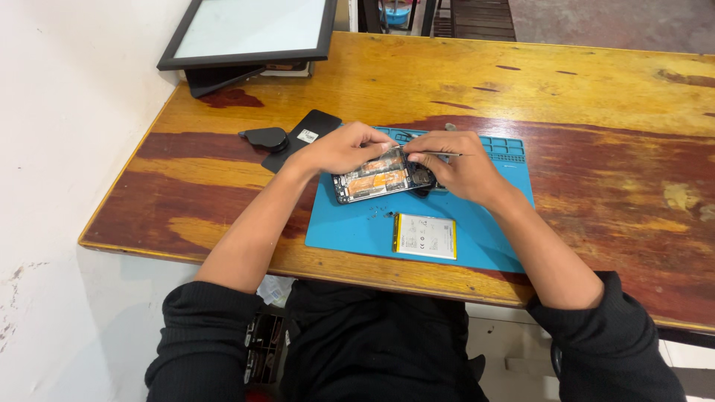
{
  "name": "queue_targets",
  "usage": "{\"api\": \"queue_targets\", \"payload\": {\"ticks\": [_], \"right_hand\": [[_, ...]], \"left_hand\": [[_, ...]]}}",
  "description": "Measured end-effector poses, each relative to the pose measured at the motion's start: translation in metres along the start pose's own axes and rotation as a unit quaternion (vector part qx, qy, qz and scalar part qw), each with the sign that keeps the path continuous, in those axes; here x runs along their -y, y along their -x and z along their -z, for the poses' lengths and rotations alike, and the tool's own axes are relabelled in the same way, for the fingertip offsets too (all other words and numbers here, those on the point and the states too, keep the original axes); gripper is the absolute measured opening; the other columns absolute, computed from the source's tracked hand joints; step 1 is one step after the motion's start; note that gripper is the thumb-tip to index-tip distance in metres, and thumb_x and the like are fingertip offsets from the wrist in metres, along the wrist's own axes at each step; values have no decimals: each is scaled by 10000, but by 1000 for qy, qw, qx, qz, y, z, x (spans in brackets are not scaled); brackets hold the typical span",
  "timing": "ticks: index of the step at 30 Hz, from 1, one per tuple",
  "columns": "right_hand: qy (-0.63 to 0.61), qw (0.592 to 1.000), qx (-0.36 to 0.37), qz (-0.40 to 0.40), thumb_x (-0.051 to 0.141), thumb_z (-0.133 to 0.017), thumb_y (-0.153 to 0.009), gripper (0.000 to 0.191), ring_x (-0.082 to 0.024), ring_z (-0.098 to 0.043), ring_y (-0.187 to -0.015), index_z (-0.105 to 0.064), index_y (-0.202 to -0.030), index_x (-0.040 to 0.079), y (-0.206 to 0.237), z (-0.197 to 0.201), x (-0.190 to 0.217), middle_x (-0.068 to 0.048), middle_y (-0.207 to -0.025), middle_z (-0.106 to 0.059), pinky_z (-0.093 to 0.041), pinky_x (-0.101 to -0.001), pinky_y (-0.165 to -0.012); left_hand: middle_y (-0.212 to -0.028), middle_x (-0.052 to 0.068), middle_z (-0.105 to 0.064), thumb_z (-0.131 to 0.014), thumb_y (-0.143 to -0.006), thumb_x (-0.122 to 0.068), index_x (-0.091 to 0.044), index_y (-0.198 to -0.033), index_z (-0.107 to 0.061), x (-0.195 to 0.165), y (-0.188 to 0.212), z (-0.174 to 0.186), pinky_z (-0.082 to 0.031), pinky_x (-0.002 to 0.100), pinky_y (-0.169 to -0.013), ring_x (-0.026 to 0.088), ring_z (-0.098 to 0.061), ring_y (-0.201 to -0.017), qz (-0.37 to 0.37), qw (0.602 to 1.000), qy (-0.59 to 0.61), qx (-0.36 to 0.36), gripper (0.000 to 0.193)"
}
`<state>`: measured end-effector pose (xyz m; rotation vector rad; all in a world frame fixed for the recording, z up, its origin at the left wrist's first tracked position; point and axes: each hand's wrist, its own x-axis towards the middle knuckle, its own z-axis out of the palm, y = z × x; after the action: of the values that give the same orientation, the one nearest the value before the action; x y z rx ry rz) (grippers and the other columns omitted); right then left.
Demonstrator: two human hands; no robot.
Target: The person works on a disassembled smartphone at a repair bench, holding the phone with one hand while using a pry tool with the other to lever components and adhesive inside the phone body. A removed battery lies on the mat beside the phone, and the person repeatedly repositions the phone to pry along its inner edges.
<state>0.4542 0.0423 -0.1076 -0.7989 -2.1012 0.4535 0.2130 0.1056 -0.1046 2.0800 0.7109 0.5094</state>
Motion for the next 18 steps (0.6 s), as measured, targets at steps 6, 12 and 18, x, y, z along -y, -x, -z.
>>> {"api": "queue_targets", "payload": {"ticks": [6,12,18], "right_hand": [[15,1000,-11,7,25,-742,-921,159,-242,-757,-913,-751,-1078,2,1,-8,-2,-125,-1021,-775,-598,-338,-813],[68,998,-16,9,50,-745,-925,134,-278,-743,-864,-744,-1056,19,-1,-7,7,-125,-982,-767,-578,-348,-770],[130,991,-30,21,56,-725,-917,101,-300,-736,-822,-741,-1011,24,-5,-14,19,-114,-934,-774,-495,-452,-873]], "left_hand": [[-926,47,-784,-558,-1052,-222,-55,-1243,-731,5,2,-2,-531,274,-670,67,-633,-759,-7,1000,-25,-12,307],[-787,55,-720,-563,-1049,-226,-26,-1132,-736,6,2,-3,-477,292,-595,76,-574,-673,-20,997,-65,-30,278],[-712,44,-675,-571,-1043,-222,-22,-1098,-726,-2,9,-1,-460,294,-557,77,-558,-624,-39,995,-77,-44,258]]}}
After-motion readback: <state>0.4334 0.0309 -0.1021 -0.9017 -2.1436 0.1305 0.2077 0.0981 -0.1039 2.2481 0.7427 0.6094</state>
